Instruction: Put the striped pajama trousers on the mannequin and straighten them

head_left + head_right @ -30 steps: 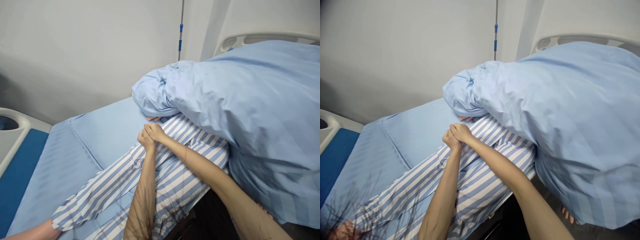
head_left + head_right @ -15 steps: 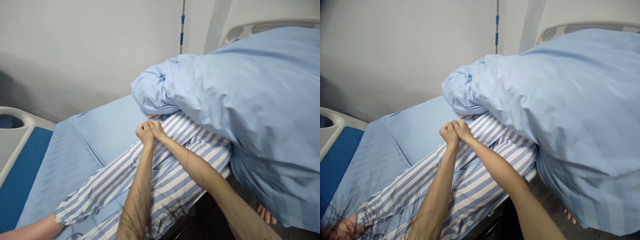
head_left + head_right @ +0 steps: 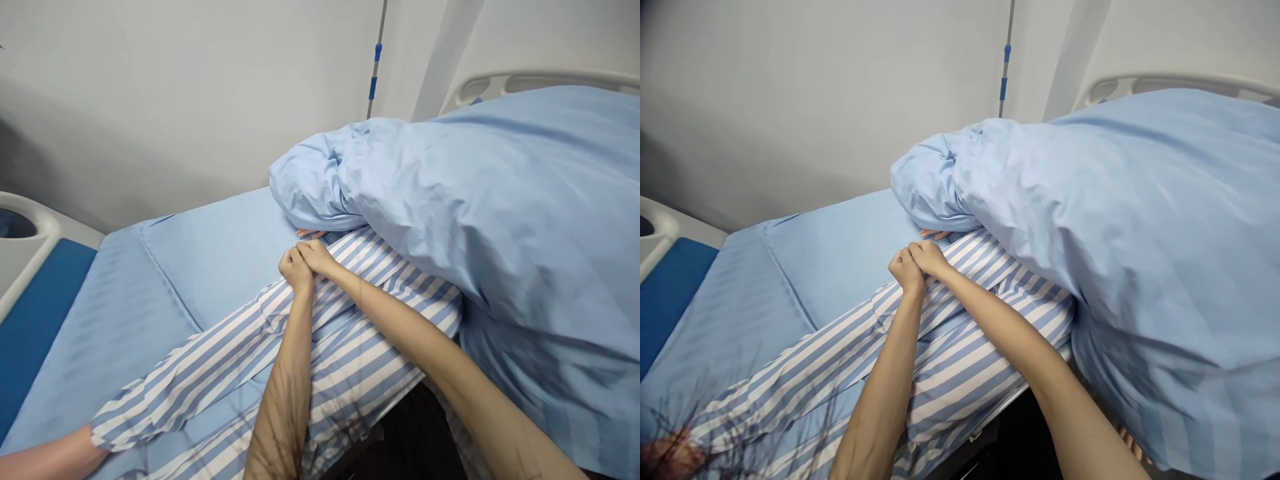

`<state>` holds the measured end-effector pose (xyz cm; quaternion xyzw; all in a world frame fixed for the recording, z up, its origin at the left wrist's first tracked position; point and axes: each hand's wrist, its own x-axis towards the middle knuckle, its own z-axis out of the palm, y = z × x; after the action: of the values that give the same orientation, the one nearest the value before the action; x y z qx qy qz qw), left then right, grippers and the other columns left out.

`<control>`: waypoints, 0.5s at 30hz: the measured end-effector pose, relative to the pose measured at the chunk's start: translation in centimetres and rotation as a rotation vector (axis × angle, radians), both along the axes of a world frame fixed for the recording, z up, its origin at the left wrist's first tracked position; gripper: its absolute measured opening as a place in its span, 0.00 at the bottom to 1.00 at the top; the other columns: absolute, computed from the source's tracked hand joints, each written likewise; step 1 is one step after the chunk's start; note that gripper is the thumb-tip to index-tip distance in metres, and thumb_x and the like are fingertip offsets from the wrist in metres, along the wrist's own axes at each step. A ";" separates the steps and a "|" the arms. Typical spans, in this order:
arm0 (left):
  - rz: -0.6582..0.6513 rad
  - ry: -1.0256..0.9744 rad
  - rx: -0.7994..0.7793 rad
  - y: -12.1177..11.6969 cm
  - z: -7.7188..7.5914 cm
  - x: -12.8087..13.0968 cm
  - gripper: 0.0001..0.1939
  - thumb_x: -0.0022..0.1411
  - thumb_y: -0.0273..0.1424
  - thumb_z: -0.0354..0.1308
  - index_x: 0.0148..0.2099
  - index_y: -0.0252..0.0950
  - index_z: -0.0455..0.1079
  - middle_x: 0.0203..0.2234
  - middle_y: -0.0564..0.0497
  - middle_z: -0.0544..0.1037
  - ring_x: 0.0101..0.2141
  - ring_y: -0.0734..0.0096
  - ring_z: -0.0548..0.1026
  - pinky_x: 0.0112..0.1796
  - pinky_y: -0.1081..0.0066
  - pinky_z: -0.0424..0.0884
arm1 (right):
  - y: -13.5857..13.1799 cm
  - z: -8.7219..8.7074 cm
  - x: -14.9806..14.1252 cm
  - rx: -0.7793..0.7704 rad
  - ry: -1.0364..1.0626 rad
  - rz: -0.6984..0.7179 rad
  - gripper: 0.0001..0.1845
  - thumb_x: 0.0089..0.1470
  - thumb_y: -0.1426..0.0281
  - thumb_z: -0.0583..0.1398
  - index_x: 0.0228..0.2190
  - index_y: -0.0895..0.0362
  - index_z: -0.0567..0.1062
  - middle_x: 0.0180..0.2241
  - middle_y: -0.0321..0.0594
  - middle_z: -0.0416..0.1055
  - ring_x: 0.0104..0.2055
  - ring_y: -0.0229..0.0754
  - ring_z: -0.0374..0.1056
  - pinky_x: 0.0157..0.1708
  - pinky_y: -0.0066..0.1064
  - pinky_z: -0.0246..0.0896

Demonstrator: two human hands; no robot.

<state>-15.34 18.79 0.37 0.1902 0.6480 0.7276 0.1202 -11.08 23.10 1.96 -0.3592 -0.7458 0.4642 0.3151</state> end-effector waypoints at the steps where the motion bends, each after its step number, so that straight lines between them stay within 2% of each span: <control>1: -0.009 0.009 -0.002 0.1 -0.2 -0.1 0.17 0.56 0.32 0.51 0.18 0.38 0.53 0.13 0.59 0.57 0.20 0.79 0.55 0.24 0.74 0.54 | 0.0 -0.1 0.1 0.025 0.011 -0.004 0.20 0.57 0.67 0.51 0.14 0.57 0.63 0.16 0.32 0.62 0.24 0.35 0.57 0.26 0.27 0.47; 6: -0.032 0.042 -0.025 0.3 -0.6 -0.1 0.18 0.58 0.32 0.51 0.18 0.37 0.52 0.14 0.58 0.56 0.20 0.79 0.54 0.24 0.74 0.53 | -0.6 -0.4 0.8 0.100 0.107 -0.027 0.22 0.60 0.64 0.50 0.16 0.57 0.63 0.18 0.33 0.63 0.25 0.35 0.57 0.26 0.27 0.48; 12: -0.041 0.133 0.018 -0.1 2.4 1.4 0.20 0.58 0.28 0.52 0.18 0.37 0.49 0.14 0.59 0.51 0.20 0.81 0.52 0.23 0.75 0.51 | -0.1 -0.5 1.1 0.032 0.179 -0.041 0.20 0.61 0.64 0.49 0.19 0.57 0.65 0.21 0.34 0.65 0.28 0.36 0.60 0.30 0.27 0.54; 15: -0.089 0.134 0.018 0.2 2.9 2.1 0.20 0.60 0.28 0.51 0.19 0.37 0.49 0.15 0.59 0.52 0.21 0.80 0.54 0.25 0.76 0.53 | 0.9 -0.9 1.1 0.005 0.245 -0.069 0.21 0.62 0.63 0.48 0.22 0.58 0.67 0.22 0.35 0.64 0.30 0.36 0.62 0.33 0.27 0.58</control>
<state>-13.26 19.01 3.29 0.2684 0.6388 0.7130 0.1070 -10.00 24.04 1.02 -0.3246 -0.6900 0.4918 0.4204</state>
